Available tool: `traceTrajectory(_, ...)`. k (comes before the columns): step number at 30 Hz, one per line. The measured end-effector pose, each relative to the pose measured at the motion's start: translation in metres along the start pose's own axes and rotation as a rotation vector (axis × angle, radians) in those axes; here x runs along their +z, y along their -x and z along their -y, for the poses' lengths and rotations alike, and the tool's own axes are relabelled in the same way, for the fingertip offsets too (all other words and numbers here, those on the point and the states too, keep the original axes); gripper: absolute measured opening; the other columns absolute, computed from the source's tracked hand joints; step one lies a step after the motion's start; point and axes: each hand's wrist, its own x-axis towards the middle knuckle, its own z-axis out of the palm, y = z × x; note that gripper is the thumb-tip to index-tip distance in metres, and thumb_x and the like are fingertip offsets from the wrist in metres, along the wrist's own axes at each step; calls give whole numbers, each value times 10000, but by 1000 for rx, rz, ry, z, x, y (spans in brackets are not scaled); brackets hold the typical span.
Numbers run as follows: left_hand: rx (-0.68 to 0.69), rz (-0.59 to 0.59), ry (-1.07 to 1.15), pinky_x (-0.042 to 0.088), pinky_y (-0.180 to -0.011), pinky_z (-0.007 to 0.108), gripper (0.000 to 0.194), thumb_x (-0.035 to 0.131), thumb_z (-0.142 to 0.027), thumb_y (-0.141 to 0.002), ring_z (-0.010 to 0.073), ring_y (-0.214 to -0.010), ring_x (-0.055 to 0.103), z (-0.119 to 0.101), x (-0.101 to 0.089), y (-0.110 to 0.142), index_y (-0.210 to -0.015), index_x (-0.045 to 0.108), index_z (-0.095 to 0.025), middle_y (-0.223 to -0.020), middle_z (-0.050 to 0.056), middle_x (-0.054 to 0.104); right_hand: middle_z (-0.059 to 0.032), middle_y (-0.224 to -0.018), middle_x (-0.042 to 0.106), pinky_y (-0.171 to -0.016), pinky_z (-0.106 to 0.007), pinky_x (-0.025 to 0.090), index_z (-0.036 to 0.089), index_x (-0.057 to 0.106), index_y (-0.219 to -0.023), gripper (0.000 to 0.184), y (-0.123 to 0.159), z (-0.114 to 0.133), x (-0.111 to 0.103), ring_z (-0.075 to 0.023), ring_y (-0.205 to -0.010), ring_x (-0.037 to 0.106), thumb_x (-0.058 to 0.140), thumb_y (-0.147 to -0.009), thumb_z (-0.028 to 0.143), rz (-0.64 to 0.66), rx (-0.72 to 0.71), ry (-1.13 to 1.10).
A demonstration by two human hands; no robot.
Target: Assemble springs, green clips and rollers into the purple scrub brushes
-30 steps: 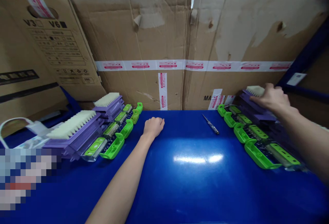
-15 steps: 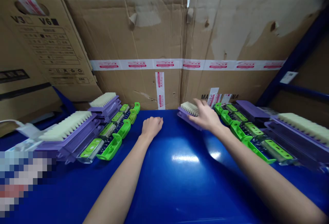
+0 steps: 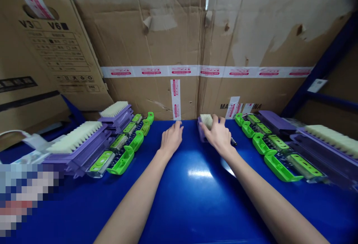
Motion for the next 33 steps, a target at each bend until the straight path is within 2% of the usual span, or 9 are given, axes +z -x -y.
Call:
traceTrajectory(3,16,-115,80,452,-832,303,393,305,-433,-957,221,-1072,590,0,-1,1,-1244,414,-188,-1171,101,615,-222,-1234,478,-750,-480,470,181,391,-1363,583,2,3,-4,-357,-907,632,289,-911,536,-56,-23,-66)
traceTrajectory(5,85,-138,110,418,-923,328,466,341,-471,-937,228,-1148,536,0,-1,2,-1289,391,-169,-1232,114,579,-208,-1238,499,-813,-480,466,174,399,-1360,542,-1,-4,0,-356,-1009,596,296,-922,476,-83,-86,-134)
traceTrajectory(9,236,-48,111,351,-1005,392,693,484,-607,-825,274,-1220,466,-5,1,5,-1351,353,-176,-1342,128,497,-186,-1337,455,-1024,-454,371,147,364,-1370,548,-8,-24,20,-293,-1264,430,356,-910,444,-24,-239,-344)
traceTrajectory(13,273,-15,137,340,-1006,416,876,589,-680,-698,300,-1222,461,-12,6,7,-1366,330,-175,-1343,142,492,-172,-1386,413,-1104,-428,285,139,341,-1379,563,-9,-31,35,-233,-1320,370,330,-920,464,73,-257,-480)
traceTrajectory(15,260,-9,161,359,-984,431,866,604,-656,-698,310,-1213,468,-15,7,7,-1358,329,-167,-1333,149,498,-162,-1368,429,-1113,-430,272,151,359,-1368,549,-9,-32,38,-226,-1319,370,328,-921,468,56,-259,-526)
traceTrajectory(19,221,37,223,409,-919,437,662,586,-462,-777,305,-1129,524,-13,8,7,-1325,350,-177,-1288,132,543,-164,-1352,434,-1113,-465,266,160,383,-1357,568,-13,-38,45,-249,-1316,370,369,-898,495,7,-263,-589)
traceTrajectory(24,223,47,268,415,-929,460,663,607,-361,-752,311,-1117,526,8,9,1,-1334,340,-187,-1245,129,561,-194,-1374,426,-1103,-483,278,122,390,-1358,621,-18,-45,50,-277,-1307,382,398,-875,512,32,-204,-618)
traceTrajectory(29,189,-31,329,381,-995,472,848,666,-473,-713,302,-1211,470,22,14,-3,-1393,255,-174,-1322,159,491,-182,-1363,453,-1099,-480,286,136,377,-1368,615,-11,-39,46,-268,-1292,407,419,-877,503,31,-272,-635)
traceTrajectory(33,333,-175,122,255,-1077,531,883,693,-567,-668,334,-1318,344,15,14,-1,-1389,327,-213,-1421,162,387,-188,-1406,417,-1082,-484,313,137,313,-1407,654,-3,-33,42,-271,-1301,403,429,-876,501,90,-279,-675)
